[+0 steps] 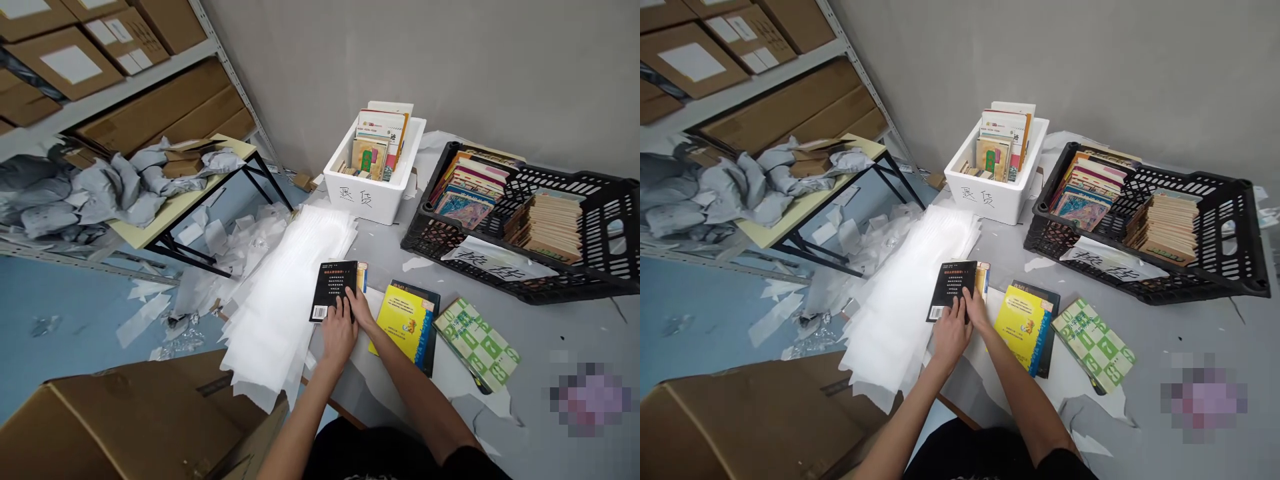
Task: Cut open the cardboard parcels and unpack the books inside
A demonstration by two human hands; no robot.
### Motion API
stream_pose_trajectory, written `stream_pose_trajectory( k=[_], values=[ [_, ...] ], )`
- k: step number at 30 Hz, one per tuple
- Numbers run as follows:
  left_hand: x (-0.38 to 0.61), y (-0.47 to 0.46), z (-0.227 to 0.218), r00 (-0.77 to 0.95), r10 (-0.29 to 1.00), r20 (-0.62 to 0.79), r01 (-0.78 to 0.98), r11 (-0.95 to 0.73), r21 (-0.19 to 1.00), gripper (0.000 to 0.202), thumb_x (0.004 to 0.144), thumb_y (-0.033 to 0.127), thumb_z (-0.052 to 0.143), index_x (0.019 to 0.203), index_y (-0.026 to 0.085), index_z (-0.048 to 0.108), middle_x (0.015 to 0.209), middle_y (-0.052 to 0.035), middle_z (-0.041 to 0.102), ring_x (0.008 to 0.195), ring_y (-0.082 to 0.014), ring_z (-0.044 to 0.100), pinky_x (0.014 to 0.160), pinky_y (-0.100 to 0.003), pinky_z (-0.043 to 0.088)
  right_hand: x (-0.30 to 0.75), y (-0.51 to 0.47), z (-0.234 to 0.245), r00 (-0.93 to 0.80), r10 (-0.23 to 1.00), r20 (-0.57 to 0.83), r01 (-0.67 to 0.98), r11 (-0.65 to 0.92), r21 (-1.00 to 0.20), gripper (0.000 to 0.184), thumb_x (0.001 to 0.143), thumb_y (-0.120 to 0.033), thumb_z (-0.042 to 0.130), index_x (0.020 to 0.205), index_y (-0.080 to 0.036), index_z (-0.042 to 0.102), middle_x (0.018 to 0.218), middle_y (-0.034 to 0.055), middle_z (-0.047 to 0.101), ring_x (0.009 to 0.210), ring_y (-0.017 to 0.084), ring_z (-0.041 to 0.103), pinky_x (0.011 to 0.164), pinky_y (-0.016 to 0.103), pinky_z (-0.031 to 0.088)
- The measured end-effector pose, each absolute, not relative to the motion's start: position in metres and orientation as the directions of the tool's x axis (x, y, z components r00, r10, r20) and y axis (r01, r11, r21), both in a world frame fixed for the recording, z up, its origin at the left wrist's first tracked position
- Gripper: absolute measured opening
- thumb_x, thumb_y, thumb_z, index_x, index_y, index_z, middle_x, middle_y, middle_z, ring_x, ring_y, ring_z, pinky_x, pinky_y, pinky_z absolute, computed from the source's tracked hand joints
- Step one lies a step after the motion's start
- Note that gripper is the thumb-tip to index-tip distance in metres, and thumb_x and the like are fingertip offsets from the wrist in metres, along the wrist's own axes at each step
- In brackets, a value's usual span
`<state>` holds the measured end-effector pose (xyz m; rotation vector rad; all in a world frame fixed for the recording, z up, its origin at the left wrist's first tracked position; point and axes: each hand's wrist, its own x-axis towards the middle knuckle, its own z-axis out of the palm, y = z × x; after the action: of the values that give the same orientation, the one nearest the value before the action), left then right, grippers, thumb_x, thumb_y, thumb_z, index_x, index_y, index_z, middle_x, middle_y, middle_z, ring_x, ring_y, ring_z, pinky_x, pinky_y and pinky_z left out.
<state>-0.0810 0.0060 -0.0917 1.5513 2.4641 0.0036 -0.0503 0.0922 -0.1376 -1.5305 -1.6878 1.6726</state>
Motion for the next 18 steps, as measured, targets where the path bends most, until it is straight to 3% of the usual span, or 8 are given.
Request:
stream_pose_trajectory(
  k=[2,4,7,12,18],
  values=[
    [-0.088,-0.001,-0.120,-0.342,0.911,-0.233,0.914,0.380,0.144,0.063,0.085,0.032,0.053,0.144,0.017,0.038,0.147,-0.0132,0.042,0.119,-0.0298,0.049,0.096,-0.043,0.045,-0.043,0.091,-0.153,-0.317,0.827,-0.465,0.544,-0.243,-0.803,0.030,0.090,-0.031,0.040,0.110,-0.016,0.056,0.102,0.0115,0.068,0.098,0.024,0.062,0.087,0.037,0.047],
    [-0.095,-0.010,-0.144,-0.300,0.924,-0.236,0.931,0.337,0.139,0.068,0.084,0.039,0.057,0.146,0.024,0.034,0.152,-0.0108,0.035,0.129,-0.0336,0.041,0.104,-0.054,0.035,-0.038,0.088,-0.161,-0.269,0.848,-0.457,0.625,-0.207,-0.752,0.028,0.087,-0.025,0.042,0.109,-0.013,0.056,0.105,0.0159,0.065,0.104,0.027,0.059,0.090,0.040,0.043],
    [-0.104,-0.018,-0.165,-0.377,0.898,-0.225,0.912,0.402,0.077,0.077,0.080,0.050,0.061,0.147,0.031,0.029,0.156,-0.0138,0.023,0.138,-0.0436,0.025,0.100,-0.071,0.025,-0.037,0.082,-0.163,-0.221,0.888,-0.404,0.711,-0.137,-0.690,0.025,0.085,-0.022,0.047,0.106,-0.012,0.057,0.117,0.0207,0.058,0.119,0.031,0.049,0.098,0.042,0.037],
    [-0.124,-0.002,-0.166,-0.323,0.909,-0.262,0.933,0.353,0.074,0.083,0.072,0.043,0.073,0.145,0.036,0.033,0.156,-0.0148,0.021,0.137,-0.0460,0.025,0.103,-0.066,0.027,-0.040,0.082,-0.163,-0.158,0.918,-0.364,0.800,-0.097,-0.591,0.030,0.085,-0.017,0.047,0.111,-0.007,0.055,0.119,0.0246,0.053,0.119,0.032,0.047,0.099,0.042,0.036],
    [-0.148,0.020,-0.167,-0.116,0.958,-0.262,0.962,0.174,0.210,0.080,0.073,0.035,0.072,0.144,0.033,0.036,0.157,-0.0141,0.020,0.142,-0.0402,0.020,0.108,-0.062,0.023,-0.043,0.086,-0.166,-0.160,0.930,-0.331,0.840,-0.048,-0.541,0.037,0.085,-0.011,0.046,0.121,-0.002,0.050,0.118,0.0241,0.057,0.115,0.030,0.051,0.098,0.039,0.038]
  ],
)
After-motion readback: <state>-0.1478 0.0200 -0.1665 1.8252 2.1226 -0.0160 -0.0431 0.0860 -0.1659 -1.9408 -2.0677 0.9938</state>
